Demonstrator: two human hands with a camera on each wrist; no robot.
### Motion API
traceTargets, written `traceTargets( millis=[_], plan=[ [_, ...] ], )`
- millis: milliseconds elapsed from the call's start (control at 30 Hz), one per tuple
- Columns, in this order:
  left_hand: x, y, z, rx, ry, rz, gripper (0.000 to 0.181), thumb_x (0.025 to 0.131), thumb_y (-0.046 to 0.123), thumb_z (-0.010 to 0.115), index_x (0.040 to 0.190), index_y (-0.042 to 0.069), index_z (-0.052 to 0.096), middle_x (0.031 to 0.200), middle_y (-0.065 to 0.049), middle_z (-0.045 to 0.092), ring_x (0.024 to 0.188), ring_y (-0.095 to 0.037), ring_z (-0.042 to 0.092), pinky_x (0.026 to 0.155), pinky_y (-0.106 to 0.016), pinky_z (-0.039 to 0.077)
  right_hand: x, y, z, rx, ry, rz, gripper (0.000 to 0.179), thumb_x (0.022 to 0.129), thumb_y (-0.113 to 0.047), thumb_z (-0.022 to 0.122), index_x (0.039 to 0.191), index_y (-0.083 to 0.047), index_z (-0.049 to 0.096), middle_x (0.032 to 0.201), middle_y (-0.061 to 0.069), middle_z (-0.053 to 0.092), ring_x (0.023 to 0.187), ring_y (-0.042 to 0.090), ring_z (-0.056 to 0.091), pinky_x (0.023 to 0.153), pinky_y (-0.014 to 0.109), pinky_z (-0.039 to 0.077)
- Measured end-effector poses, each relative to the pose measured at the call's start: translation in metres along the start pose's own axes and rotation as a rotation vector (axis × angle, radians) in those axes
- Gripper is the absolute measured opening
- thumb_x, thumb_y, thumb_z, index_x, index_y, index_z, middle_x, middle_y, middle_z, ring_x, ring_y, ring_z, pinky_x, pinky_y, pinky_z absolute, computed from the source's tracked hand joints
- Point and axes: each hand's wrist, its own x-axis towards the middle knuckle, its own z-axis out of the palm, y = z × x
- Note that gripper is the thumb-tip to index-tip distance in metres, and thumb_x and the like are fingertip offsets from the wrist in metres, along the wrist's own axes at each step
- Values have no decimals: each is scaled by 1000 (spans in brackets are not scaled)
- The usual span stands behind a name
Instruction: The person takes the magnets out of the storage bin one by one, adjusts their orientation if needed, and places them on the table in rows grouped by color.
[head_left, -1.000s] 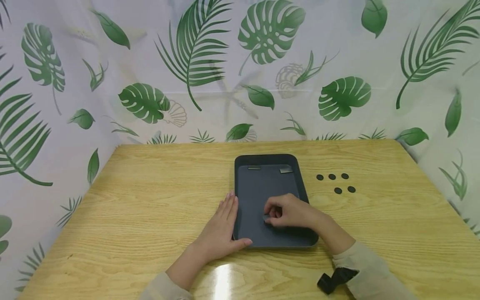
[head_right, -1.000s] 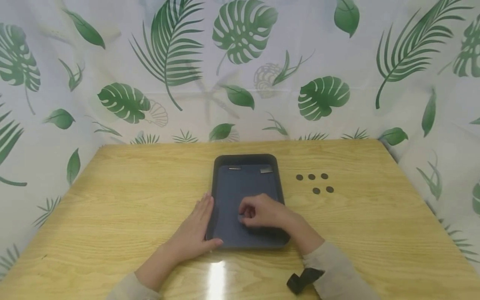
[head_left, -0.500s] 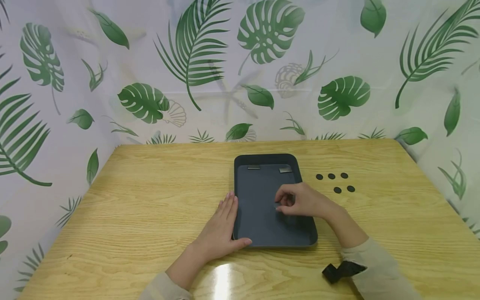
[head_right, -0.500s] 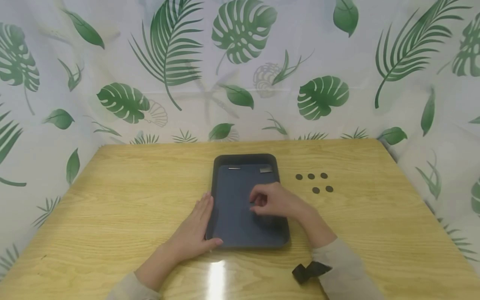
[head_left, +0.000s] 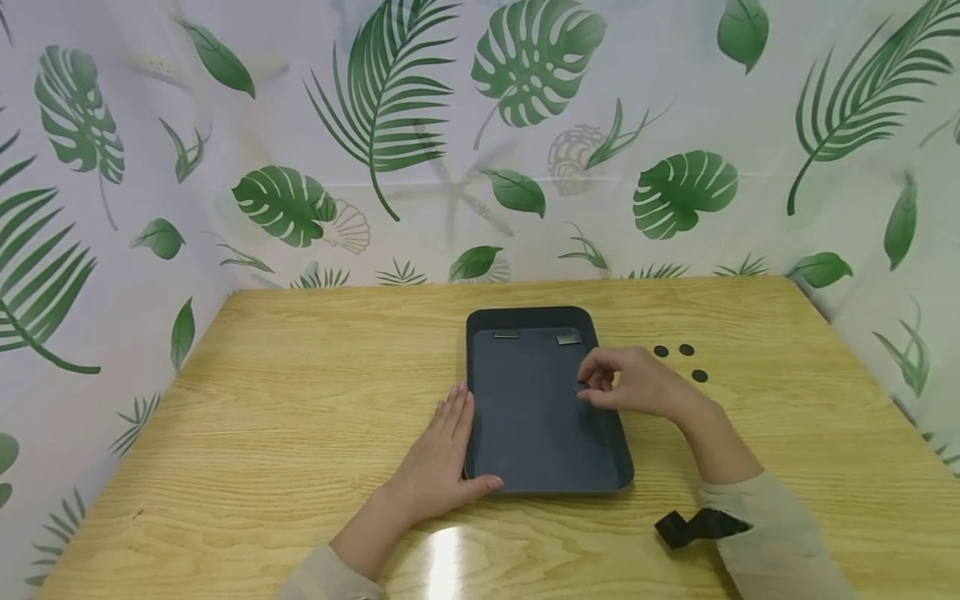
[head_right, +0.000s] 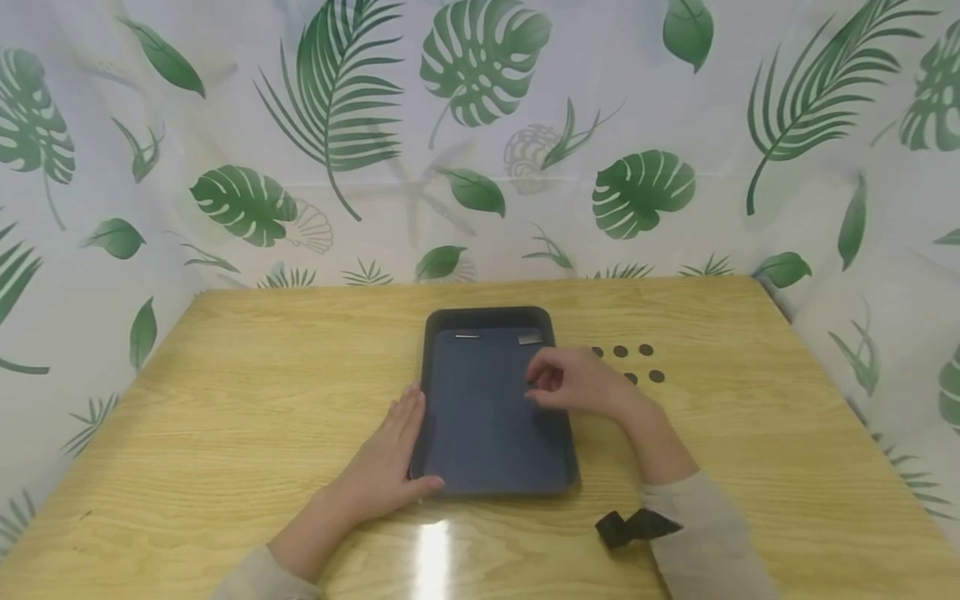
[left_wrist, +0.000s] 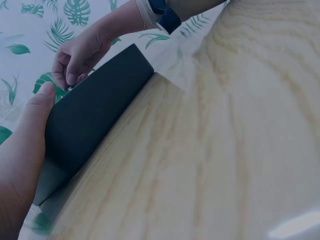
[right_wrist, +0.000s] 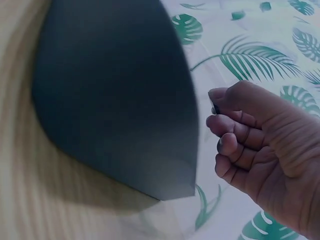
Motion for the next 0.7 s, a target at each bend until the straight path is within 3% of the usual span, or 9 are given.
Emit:
traceTargets(
  millis=[133,233,333,467,700],
  plan=[
    [1,-1,0,6,0,-1,109,85,78,23,148,-8,2,157,-23,-5,145,-27,-8,118,-41,8,-4,3,-10,-36,25,53,11,83,-6,70,92,-9,65,75,-7,60,68,5,53,60,23,47],
    [1,-1,-1,9,-5,-4,106,87,74,34,148,-7,1,156,-23,-6,145,-26,-9,118,-41,8,-8,6,-17,-49,51,82,11,83,-7,71,92,-9,65,75,-6,60,68,6,53,60,24,47],
    [1,-1,-1,11,-8,-4,106,87,73,35,148,-8,1,156,-23,-6,145,-26,-9,118,-41,7,-12,9,-24,-39,69,126,10,84,-10,71,92,-9,65,76,-4,61,69,8,54,60,24,47],
    [0,-1,-1,13,-6,-3,112,82,81,16,148,-8,2,156,-23,-6,145,-26,-9,118,-42,8,-16,13,-31,-33,89,189,11,85,-14,71,93,-9,66,79,-2,62,71,11,55,60,25,48],
    [1,-1,-1,6,-22,-6,111,82,81,16,148,-7,-1,156,-23,-7,145,-25,-12,118,-41,6,-25,17,-42,-51,115,264,15,86,-17,70,96,-7,65,82,2,63,74,14,56,60,26,48]
  ],
)
